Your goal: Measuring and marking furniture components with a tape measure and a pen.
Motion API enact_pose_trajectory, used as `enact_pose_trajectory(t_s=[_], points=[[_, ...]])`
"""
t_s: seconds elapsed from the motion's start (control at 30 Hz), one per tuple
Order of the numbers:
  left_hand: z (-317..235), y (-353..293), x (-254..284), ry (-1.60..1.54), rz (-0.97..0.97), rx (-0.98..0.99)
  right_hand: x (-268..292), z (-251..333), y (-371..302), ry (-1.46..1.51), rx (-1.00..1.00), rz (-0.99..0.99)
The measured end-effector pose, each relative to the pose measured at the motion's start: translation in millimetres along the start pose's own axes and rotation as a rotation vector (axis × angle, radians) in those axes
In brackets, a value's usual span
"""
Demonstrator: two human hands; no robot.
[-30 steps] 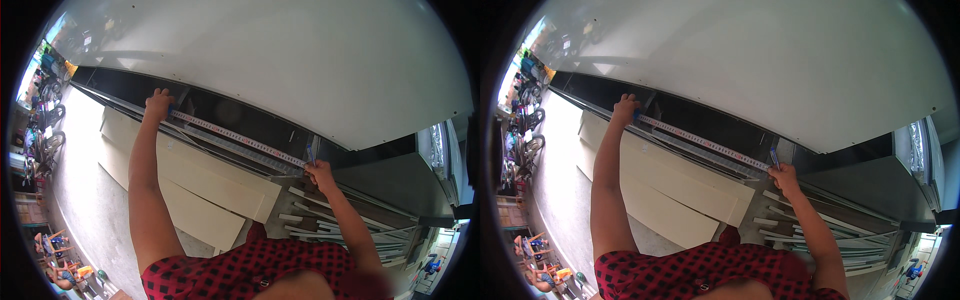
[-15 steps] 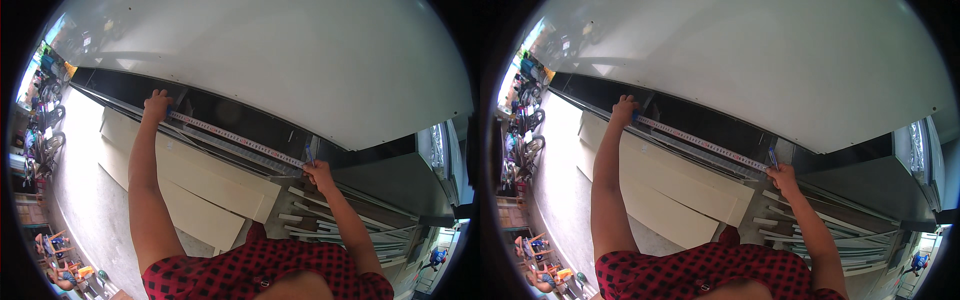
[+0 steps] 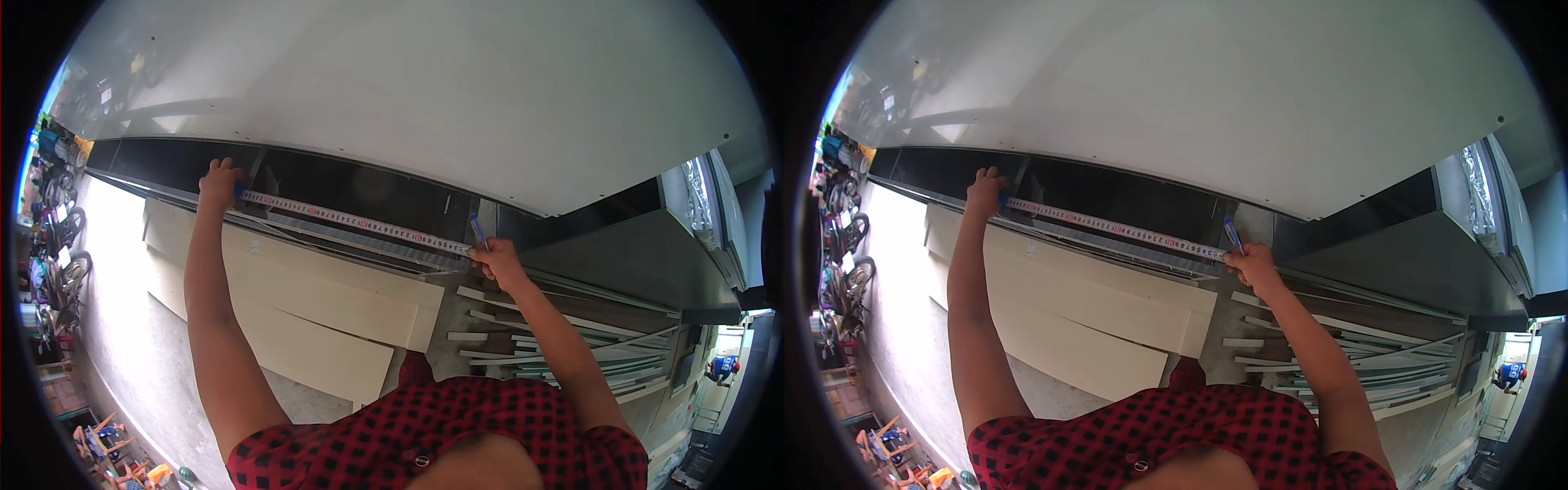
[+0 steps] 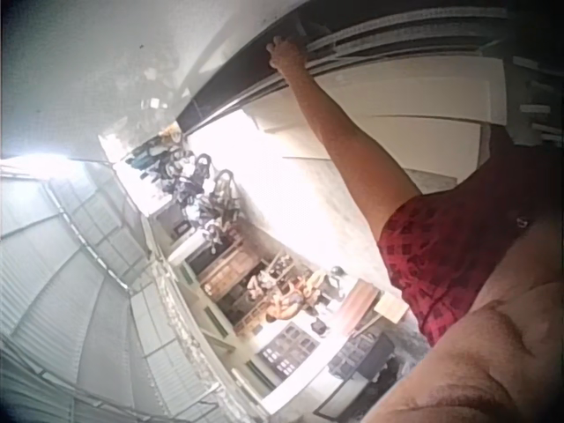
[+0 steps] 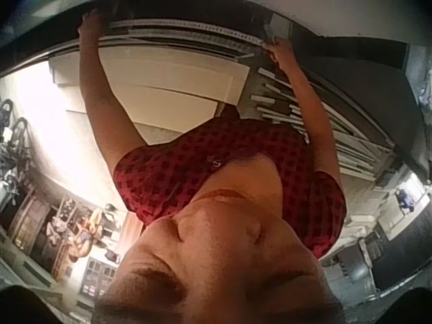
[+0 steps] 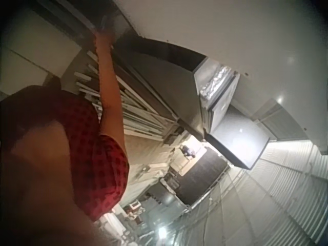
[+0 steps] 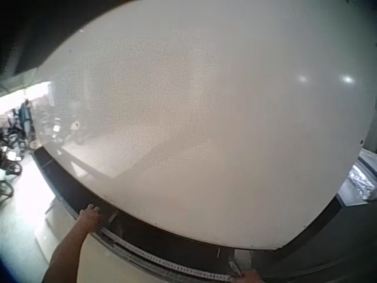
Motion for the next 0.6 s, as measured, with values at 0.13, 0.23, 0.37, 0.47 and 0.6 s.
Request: enact_pose_trajectory(t_s=[0.13,0.23,0.37,0.47,0.6], points=[[0,-1,1,-0.007,0.009,-0.006,2,1,0,-0.033,0.017,-0.014],[8,1,-3,-0.009,-0.008,-0.021,-1,2,1,-0.041,0.026,-0.009],[14,-2,-2,-0.083,-0.041,-0.003,-2,4,-3,-0.033,0.007,-0.036],[13,-11,4,-0.094,-0.080,0.011,-2,3,-6,-0.052,-0.005,-0.072],[9,-28,22,-0.081,-0.152,0.021,-4,2,-3,-0.019,0.029,-0.072]])
Point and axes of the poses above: each hand's wrist, its own y-axis towards the middle knuckle, its own x-axis out of the back of the hand, z = x × y, the point moved 10 cm from there along y, towards the middle knuckle, and after that the axes turned 11 degrees about z, right-handed, at the moved point
